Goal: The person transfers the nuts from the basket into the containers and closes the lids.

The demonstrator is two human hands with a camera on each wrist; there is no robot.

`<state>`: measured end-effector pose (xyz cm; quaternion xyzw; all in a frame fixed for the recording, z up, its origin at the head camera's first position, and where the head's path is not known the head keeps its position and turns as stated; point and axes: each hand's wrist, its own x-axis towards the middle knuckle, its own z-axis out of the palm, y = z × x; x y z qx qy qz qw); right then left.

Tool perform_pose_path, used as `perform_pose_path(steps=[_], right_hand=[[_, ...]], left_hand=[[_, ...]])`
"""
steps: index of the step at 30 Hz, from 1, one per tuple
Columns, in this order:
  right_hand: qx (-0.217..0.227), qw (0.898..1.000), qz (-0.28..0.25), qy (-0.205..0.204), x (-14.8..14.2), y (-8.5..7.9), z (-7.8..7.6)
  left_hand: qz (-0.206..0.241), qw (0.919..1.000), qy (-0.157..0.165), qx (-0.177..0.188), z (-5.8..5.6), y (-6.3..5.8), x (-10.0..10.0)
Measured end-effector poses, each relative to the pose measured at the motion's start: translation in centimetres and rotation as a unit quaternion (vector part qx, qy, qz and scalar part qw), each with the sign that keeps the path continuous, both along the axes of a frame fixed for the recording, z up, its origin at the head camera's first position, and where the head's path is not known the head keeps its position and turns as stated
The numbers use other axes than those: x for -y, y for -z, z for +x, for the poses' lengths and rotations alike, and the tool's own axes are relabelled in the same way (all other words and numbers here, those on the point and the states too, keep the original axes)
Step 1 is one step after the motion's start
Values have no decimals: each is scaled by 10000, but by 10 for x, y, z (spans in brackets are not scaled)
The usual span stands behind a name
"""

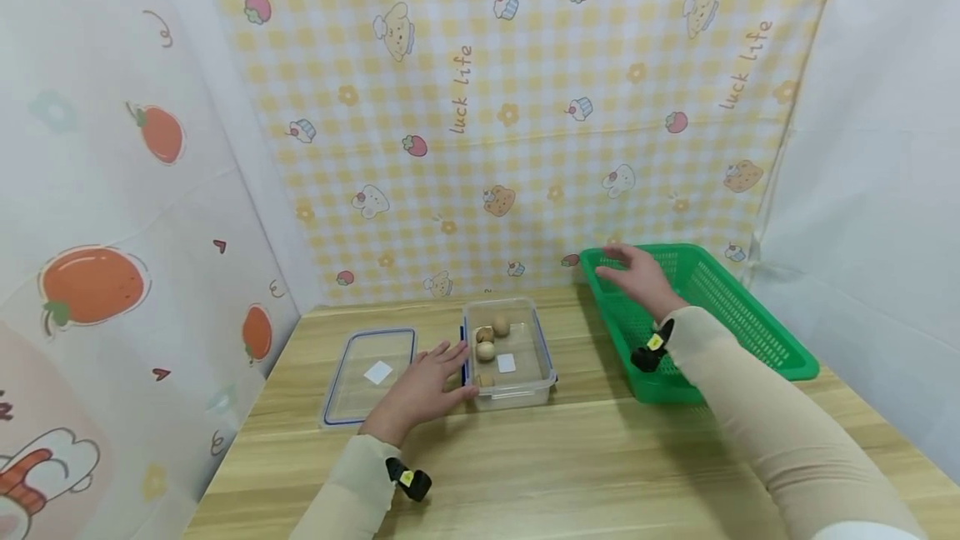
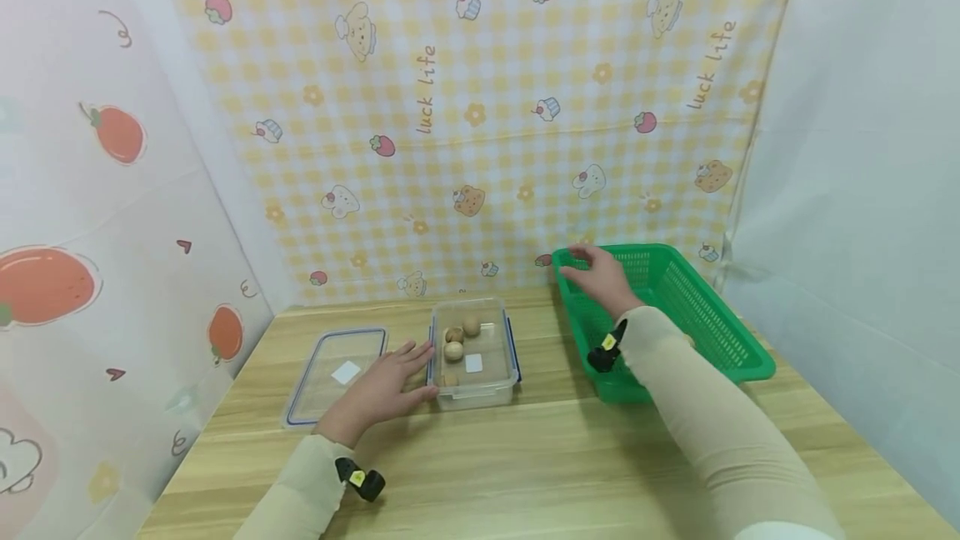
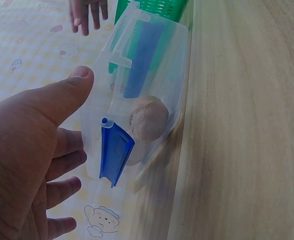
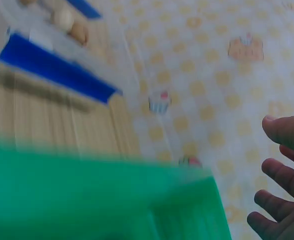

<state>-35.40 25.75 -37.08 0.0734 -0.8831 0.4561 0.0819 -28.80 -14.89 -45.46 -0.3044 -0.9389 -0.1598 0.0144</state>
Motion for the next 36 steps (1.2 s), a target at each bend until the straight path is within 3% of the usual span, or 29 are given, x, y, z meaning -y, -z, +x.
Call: perform_pose_path(steps=[7, 14, 20, 27, 36], right_hand=[[185, 9995, 252, -66, -54, 13, -2], [404, 9956, 844, -63, -93, 33, -1], [872, 9884, 1162, -442, -106, 41, 2], [1679, 9713, 1463, -841, -114, 48, -3], [1718, 9610, 1871, -1093, -125, 62, -15]], left_hand=[[-27, 10000, -24, -14, -1, -3, 0], [-46, 10000, 5, -54, -3, -4, -1], [-68, 9999, -6, -73, -3, -4, -2], [-93, 9999, -40, -73, -4, -4, -2], [-24, 10000, -59, 11, 0, -3, -1]])
